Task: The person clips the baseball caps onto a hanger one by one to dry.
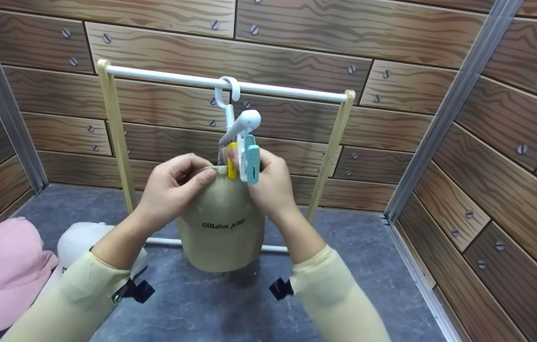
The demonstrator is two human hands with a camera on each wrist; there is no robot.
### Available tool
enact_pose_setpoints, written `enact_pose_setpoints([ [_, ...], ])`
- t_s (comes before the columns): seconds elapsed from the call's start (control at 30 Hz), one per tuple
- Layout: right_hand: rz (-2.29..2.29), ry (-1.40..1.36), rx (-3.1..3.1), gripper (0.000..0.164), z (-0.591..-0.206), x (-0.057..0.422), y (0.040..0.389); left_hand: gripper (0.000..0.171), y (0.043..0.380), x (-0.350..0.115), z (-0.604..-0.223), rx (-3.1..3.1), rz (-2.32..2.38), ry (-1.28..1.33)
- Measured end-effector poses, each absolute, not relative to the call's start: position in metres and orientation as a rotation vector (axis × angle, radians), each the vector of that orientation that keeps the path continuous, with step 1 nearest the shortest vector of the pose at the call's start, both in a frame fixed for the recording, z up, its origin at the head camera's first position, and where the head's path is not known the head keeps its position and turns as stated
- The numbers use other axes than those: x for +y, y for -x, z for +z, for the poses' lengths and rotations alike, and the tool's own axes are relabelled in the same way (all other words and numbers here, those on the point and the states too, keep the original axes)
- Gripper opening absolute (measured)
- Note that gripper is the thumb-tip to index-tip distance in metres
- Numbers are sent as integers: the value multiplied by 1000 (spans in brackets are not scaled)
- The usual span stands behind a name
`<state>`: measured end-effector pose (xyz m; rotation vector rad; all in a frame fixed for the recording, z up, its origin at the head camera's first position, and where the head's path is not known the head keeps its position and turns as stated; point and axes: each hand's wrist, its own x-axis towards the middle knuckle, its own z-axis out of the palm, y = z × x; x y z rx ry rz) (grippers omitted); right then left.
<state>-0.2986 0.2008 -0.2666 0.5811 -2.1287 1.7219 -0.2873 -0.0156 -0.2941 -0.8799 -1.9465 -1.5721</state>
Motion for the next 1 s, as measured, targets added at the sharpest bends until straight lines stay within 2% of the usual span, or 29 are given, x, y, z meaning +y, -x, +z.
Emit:
enact_pose_setpoints([
  [0.07, 1688, -549, -2074, 21, -274, 199, 295, 15, 287, -17, -297, -1941, -1571, 871],
  [0.13, 1642, -550, -2028, 24, -281, 198, 292, 18, 288, -18, -301, -1933, -1552, 857],
  [0.47, 1443, -633, -1963, 55, -316, 199, 281, 36, 288, -25, -328, -1898, -1564, 771],
  [0.7, 1369, -639, -1901, 49, -334, 205, 279, 45, 286, -27, -346, -1846, -1515, 713],
  [1.0, 1432, -560, -1930, 54, -356, 207, 273, 58, 280, -25, -365, -1831, -1512, 670],
])
